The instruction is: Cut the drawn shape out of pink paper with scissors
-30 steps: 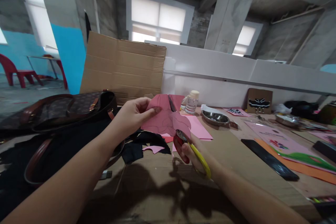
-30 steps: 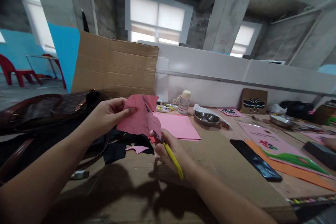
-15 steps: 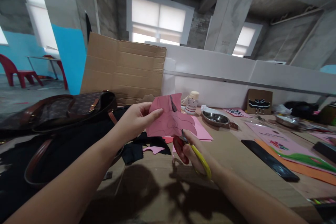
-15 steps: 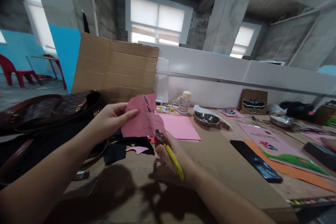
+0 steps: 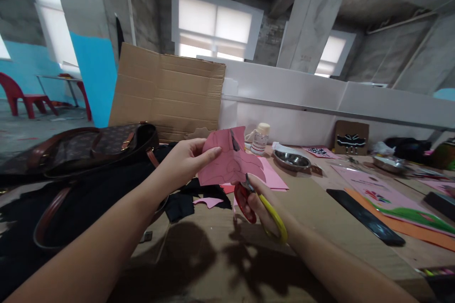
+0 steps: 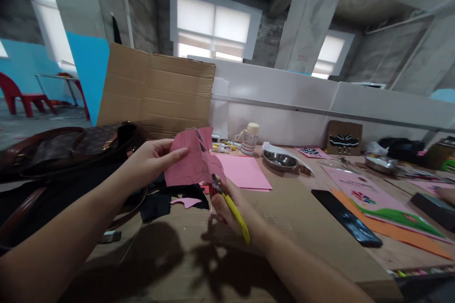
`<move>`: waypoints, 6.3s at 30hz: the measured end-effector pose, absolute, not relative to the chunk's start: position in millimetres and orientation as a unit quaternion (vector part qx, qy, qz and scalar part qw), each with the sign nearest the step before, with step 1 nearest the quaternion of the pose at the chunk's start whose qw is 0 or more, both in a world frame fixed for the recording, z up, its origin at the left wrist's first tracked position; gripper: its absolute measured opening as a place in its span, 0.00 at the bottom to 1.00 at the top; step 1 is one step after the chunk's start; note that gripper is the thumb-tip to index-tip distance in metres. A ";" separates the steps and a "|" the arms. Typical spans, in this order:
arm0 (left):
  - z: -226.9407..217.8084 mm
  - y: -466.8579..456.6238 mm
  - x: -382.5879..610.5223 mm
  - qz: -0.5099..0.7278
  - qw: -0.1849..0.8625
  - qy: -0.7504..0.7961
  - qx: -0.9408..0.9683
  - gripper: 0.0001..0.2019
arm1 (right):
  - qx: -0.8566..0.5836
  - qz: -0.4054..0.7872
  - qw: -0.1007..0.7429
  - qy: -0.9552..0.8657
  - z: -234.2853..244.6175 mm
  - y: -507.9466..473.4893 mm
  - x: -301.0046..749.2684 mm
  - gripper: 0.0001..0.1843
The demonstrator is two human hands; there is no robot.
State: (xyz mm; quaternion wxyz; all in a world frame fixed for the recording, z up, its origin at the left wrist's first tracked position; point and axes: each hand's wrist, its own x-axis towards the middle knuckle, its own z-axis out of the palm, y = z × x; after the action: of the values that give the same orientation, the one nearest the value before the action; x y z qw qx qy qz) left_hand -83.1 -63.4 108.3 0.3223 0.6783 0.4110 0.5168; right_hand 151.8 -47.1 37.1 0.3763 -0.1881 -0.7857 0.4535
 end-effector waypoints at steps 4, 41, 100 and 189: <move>109.3 -63.5 -80.7 0.524 0.329 0.409 0.671 0.21 | -0.186 0.460 0.362 -0.789 37.7 -48.2 151.6 0.28; 113.8 -64.1 -93.1 0.516 0.155 0.422 0.729 0.12 | -0.249 0.386 0.364 -0.810 48.7 -54.9 148.8 0.28; 109.0 -64.0 -81.5 0.505 0.323 0.389 0.699 0.18 | -0.215 0.403 0.391 -0.799 39.8 -48.1 151.4 0.28; 109.0 -60.6 -83.7 0.492 0.300 0.400 0.713 0.19 | -0.295 0.423 0.397 -0.760 41.8 -50.2 149.3 0.24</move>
State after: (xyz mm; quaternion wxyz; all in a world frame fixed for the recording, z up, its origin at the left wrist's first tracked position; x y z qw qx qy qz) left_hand -83.7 -60.6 109.0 0.3002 0.7126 0.4003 0.4918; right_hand 149.3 -50.2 41.8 0.3966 -0.2949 -0.7596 0.4227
